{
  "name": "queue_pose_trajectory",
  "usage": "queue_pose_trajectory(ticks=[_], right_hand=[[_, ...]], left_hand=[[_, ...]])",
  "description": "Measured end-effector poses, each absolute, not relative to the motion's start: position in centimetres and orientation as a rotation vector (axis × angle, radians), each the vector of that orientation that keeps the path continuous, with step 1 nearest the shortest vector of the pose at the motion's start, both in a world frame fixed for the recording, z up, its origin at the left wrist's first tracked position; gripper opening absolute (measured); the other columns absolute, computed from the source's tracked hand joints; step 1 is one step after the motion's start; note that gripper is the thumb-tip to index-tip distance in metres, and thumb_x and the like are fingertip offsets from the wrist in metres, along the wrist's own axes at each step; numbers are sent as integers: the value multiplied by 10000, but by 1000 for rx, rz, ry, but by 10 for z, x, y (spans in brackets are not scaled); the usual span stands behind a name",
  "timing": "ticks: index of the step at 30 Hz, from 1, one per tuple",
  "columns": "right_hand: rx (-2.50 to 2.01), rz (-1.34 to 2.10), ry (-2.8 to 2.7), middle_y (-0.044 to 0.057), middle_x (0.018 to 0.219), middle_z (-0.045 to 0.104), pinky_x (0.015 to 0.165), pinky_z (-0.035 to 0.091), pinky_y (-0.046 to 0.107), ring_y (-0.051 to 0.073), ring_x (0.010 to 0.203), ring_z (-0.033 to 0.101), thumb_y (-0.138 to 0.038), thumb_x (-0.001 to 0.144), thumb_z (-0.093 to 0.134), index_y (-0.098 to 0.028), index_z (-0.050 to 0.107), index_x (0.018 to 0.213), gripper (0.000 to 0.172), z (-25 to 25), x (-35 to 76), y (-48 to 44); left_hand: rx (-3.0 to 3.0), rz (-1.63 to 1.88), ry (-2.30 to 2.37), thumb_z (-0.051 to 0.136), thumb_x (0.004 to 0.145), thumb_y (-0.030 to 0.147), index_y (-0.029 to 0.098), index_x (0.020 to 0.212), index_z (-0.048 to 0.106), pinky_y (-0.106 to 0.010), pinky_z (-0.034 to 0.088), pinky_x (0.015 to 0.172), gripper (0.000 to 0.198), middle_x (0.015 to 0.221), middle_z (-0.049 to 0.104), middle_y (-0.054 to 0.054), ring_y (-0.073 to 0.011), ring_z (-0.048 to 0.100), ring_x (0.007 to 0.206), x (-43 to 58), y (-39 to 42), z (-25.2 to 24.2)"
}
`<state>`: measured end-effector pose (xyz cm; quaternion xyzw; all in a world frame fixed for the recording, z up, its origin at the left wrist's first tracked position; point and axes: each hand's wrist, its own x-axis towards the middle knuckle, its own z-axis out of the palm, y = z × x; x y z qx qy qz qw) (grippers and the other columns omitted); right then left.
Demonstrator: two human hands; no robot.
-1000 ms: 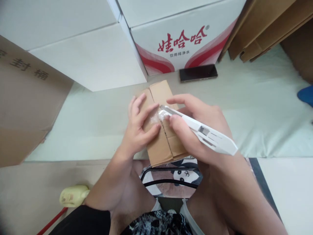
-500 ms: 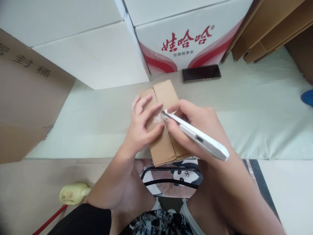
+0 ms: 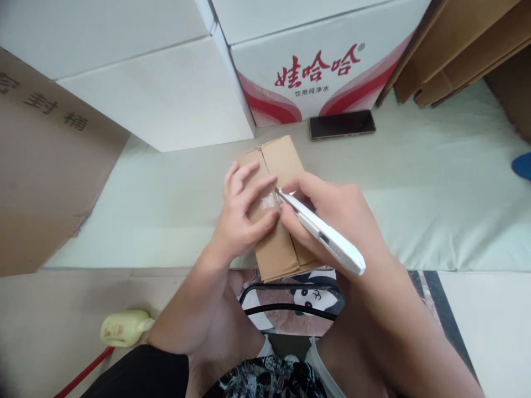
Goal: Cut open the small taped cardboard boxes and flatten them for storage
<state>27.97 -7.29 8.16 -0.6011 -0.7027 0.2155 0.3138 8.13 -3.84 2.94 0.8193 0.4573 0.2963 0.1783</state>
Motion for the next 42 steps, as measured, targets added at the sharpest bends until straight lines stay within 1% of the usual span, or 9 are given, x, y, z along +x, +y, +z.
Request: queue_pose_trajectory(ticks=[7,14,21,26,30,37,42], right_hand=[[-1598,605,-1851,21,790,789,588,473,299,193,627,701,-345,846,623,-265,718,923,146,83,279,-73],[-1600,602,-1872,24,753,772,575,457,302,195,598,687,-361,850,605,-260,705,954,177,84,279,-75],[-1633,594,-1875,16,734,760,553,438,295,191,569,667,-347,828,593,-279,681,917,142,85,278,-75],[-1700,640,-1916,40,742,758,572,445,315,222,601,690,-351,811,553,-258,670,912,181,92,276,-73],[-1728,680,-1936,63,756,758,583,458,334,236,614,693,-371,807,535,-240,667,917,217,97,276,-72],[-1684,678,-1946,52,743,757,551,447,318,206,581,671,-362,815,520,-246,668,880,198,98,277,-72],[-1725,678,-1972,69,757,762,566,444,331,244,621,696,-383,793,515,-229,676,910,252,99,276,-71]], left_hand=[[2320,851,1273,671,903,527,303,1369,631,-685,226,1267,519,1573,450,-108,-397,257,1561,81,-38,29],[2314,838,1279,667,902,536,302,1363,631,-684,221,1267,517,1570,455,-112,-389,265,1560,81,-38,30],[2309,842,1284,684,890,525,304,1354,636,-684,226,1265,516,1562,465,-110,-390,262,1561,82,-38,30],[2303,859,1264,673,897,525,284,1354,646,-664,218,1280,517,1554,466,-123,-378,272,1560,82,-38,30],[2298,846,1286,690,889,519,295,1351,643,-680,226,1269,515,1561,469,-115,-393,260,1562,82,-39,31],[2302,838,1294,693,882,528,306,1345,646,-684,224,1268,515,1562,469,-106,-393,257,1563,82,-38,31],[2294,851,1284,682,890,527,300,1346,650,-678,212,1275,510,1561,467,-108,-387,255,1565,82,-38,30]])
